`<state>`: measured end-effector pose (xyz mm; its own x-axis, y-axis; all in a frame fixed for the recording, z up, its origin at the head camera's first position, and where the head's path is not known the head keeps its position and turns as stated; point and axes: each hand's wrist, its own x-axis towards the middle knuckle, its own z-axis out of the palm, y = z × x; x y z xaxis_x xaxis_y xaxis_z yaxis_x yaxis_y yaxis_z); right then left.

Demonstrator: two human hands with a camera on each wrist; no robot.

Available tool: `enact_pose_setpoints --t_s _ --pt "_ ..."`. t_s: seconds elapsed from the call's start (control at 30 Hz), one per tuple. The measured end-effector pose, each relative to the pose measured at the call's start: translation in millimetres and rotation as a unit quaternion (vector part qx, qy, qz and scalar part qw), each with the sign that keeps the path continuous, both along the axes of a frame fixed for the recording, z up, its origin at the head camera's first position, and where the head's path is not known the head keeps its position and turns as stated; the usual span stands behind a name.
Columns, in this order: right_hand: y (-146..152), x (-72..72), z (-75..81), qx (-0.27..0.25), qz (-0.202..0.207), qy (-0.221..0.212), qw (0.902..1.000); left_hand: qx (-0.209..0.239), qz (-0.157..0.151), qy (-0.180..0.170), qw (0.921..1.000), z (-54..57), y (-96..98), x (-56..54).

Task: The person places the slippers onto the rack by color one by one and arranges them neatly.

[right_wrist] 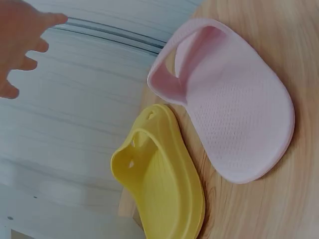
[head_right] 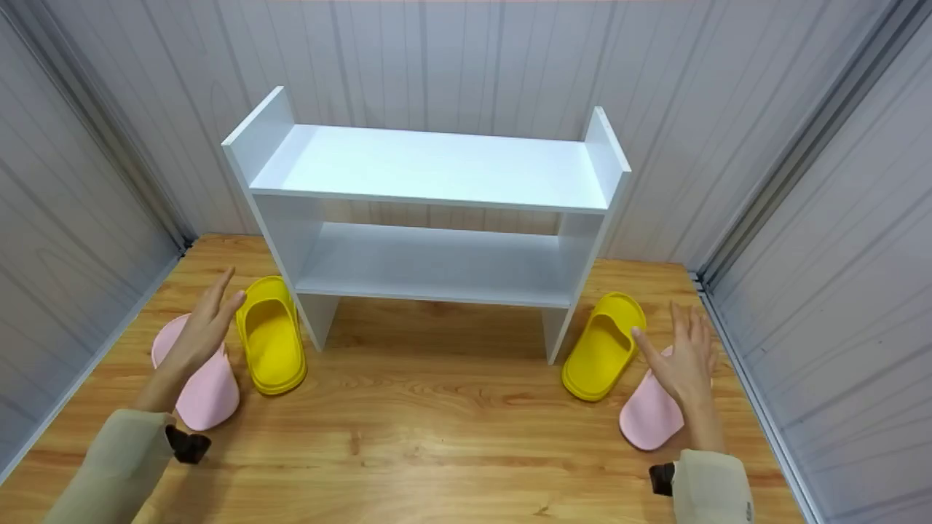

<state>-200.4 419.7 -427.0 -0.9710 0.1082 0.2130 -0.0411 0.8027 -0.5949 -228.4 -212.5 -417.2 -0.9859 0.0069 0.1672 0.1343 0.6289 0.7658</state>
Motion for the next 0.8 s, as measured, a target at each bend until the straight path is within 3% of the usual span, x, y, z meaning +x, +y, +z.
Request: enact_pose_setpoints --t_s 0.07,0.17,0.3,0.43,0.5,0.8 --pt "2.2 -0.5 1.2 -0.057 -0.012 0.013 0.9982 0.072 -0.001 -0.015 0.9973 5.6 5.6 -1.9" --pt "6.5 -1.1 2.8 -0.142 -0.049 0.024 0.9884 0.172 0.001 -0.031 0.9846 13.0 16.3 -5.6" --pt "15.3 -3.2 1.3 -0.262 -0.110 0.021 0.9584 0.270 0.015 -0.047 0.9616 18.8 32.0 -12.0" --pt "25.5 -4.2 -6.3 -0.352 -0.166 0.000 0.9210 0.289 0.034 -0.065 0.9544 20.2 43.5 -16.8" --pt "30.6 -4.0 -11.2 -0.372 -0.188 -0.012 0.9092 0.287 0.038 -0.073 0.9542 19.2 47.8 -19.2" --pt "51.3 2.3 -32.9 -0.391 -0.251 -0.081 0.8817 0.298 0.043 -0.092 0.9492 10.0 63.0 -27.6"
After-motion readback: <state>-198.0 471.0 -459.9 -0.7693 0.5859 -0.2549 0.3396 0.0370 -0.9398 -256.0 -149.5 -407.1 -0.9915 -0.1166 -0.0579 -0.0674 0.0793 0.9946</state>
